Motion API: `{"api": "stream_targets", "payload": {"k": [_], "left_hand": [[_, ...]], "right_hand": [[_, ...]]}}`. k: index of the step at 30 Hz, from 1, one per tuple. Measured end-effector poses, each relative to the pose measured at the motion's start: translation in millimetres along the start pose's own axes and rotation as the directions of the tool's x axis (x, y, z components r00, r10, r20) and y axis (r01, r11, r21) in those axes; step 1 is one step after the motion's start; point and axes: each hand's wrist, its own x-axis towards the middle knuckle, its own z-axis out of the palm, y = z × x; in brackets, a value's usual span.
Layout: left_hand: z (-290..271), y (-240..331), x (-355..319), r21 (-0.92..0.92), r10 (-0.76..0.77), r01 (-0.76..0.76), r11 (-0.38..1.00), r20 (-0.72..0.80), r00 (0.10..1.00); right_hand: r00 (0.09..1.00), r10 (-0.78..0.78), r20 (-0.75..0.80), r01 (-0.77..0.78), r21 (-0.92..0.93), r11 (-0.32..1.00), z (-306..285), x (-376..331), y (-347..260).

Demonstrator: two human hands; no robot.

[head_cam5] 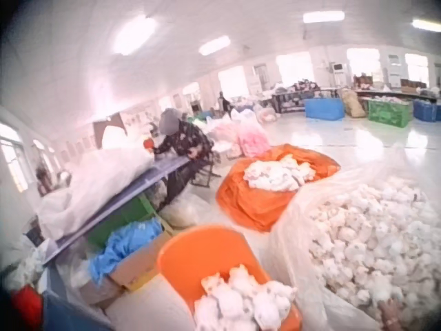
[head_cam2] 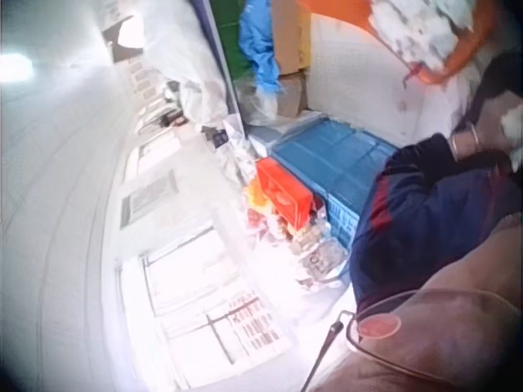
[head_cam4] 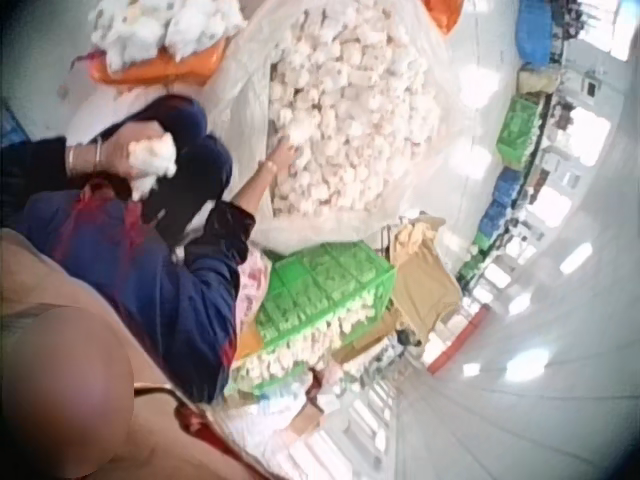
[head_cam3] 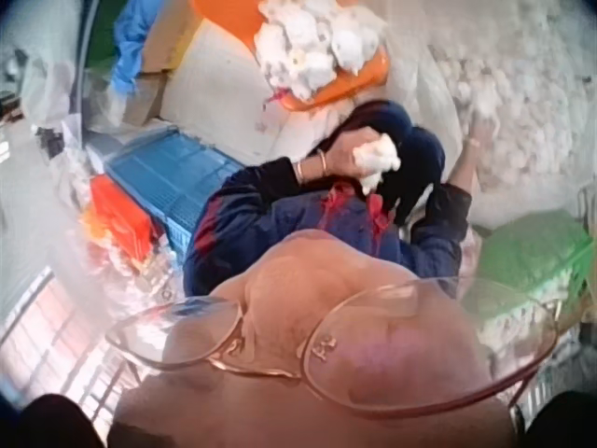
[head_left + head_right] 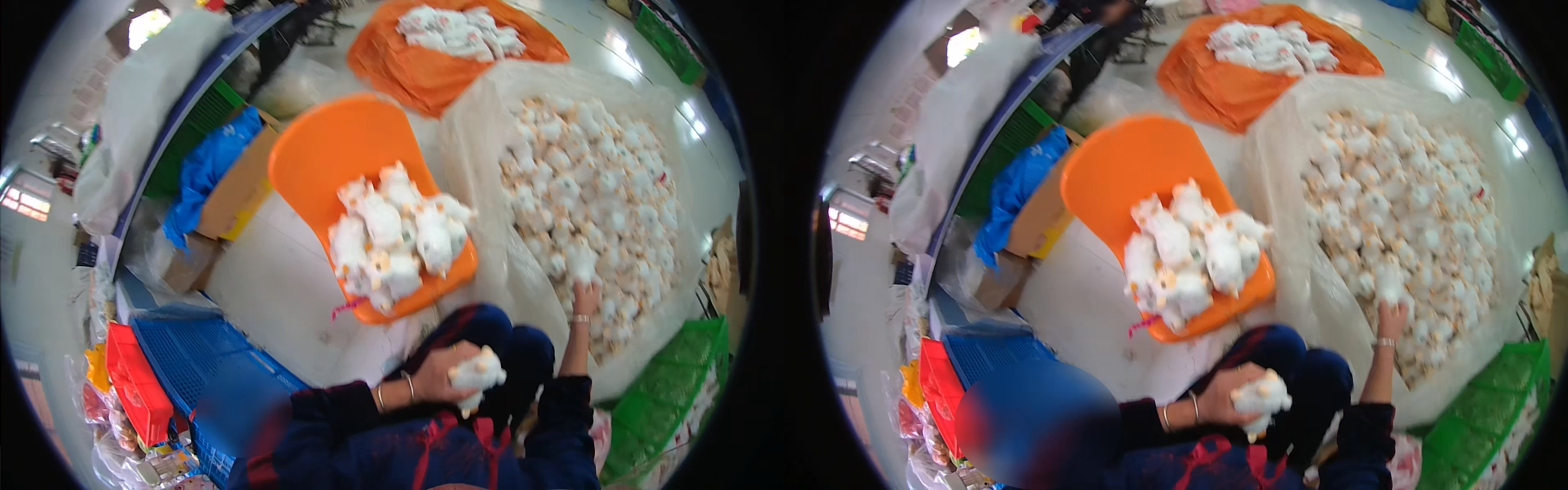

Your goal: The person sits on the floor and ties red ribbons around the necks of small white stuffed toys. They pick up each toy, wrap the ribbon, and place the finished items into a green basket.

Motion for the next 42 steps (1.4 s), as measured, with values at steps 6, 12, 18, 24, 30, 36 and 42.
{"api": "stream_targets", "payload": {"k": [6,12,18,24,30,36,42], "left_hand": [[-4,12,-4,0.050,0.037,-0.034,0.998,-0.054,0.998],[-1,8,-7,0.039,0.029,-0.026,0.999,-0.072,0.997],[-7,8,-12,-0.040,-0.012,0.009,0.999,-0.088,0.996],[-9,1,-12,-0.093,-0.035,0.028,0.995,-0.071,0.997],[-10,2,-10,-0.066,-0.038,0.034,0.997,-0.057,0.998],[-8,5,-9,-0.073,-0.050,0.047,0.996,-0.040,0.998],[-6,-10,-8,-0.160,-0.055,0.042,0.986,-0.079,0.995]], "right_hand": [[0.889,-0.222,0.400,0.274,-0.079,0.958,60,-86,-299],[0.755,-0.382,0.533,0.425,0.046,0.904,122,-170,-417],[0.728,-0.350,0.590,0.481,-0.075,0.874,199,-209,-443],[0.582,-0.230,0.780,0.530,-0.149,0.835,231,-212,-427],[0.600,-0.199,0.775,0.463,-0.134,0.876,222,-199,-419],[0.628,-0.239,0.741,0.452,-0.096,0.887,206,-189,-415],[0.542,-0.227,0.809,0.286,0.076,0.955,160,-175,-406]]}}
